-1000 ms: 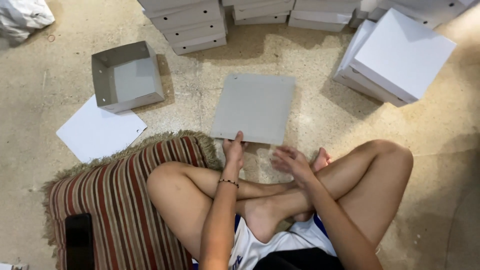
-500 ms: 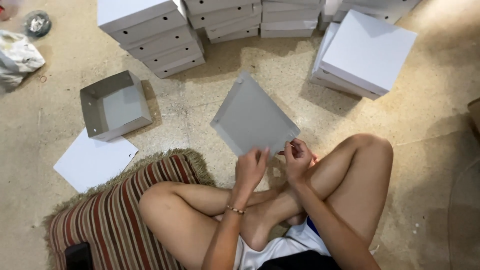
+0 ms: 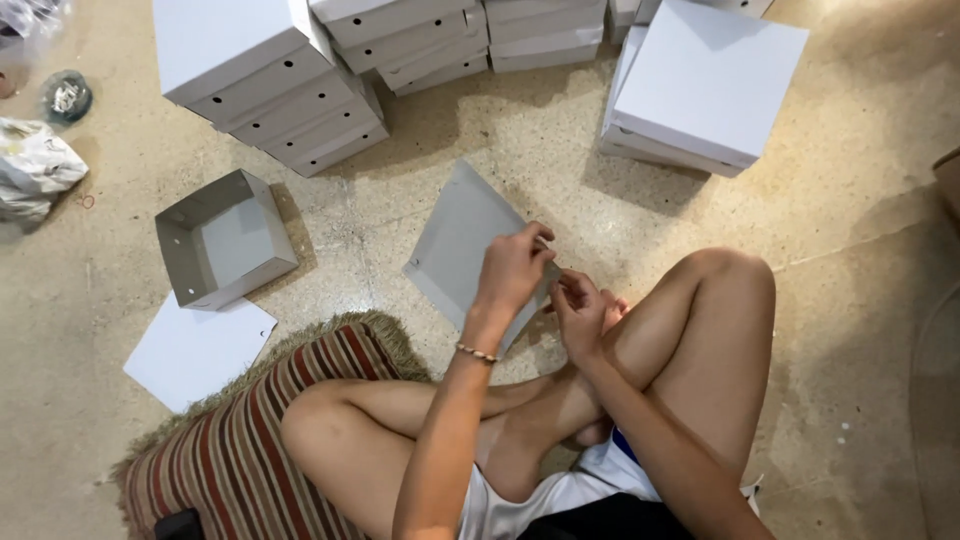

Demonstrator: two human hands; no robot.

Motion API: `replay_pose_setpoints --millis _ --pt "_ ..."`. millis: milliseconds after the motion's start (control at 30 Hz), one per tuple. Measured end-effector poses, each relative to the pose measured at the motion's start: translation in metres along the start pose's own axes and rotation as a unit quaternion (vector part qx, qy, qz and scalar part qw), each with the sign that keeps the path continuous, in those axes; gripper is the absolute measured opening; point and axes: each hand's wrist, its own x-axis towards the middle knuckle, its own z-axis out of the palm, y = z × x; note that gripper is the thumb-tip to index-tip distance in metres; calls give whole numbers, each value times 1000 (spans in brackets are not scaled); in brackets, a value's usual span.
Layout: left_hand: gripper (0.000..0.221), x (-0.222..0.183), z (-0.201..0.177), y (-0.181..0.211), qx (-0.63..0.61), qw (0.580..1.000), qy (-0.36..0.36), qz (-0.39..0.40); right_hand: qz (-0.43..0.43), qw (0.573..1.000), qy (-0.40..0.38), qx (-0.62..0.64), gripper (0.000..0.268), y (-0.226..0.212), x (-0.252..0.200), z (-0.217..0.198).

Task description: Assembling cardboard boxes by folding flat sheets and attaching lids.

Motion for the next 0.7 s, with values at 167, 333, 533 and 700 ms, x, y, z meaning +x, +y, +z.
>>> replay_pose_setpoints --millis 167,333,533,700 --pt "14 -26 7 -8 -163 984 76 4 62 997 28 45 15 -15 4 6" --pt "11 -38 38 -24 -269 951 147 -40 124 986 57 93 15 -11 2 9" --pt "5 -49 47 -25 -182 968 173 -20 173 976 39 126 12 -21 0 11" --pt "7 -52 63 -45 19 948 291 130 203 964 -2 172 15 -11 0 9"
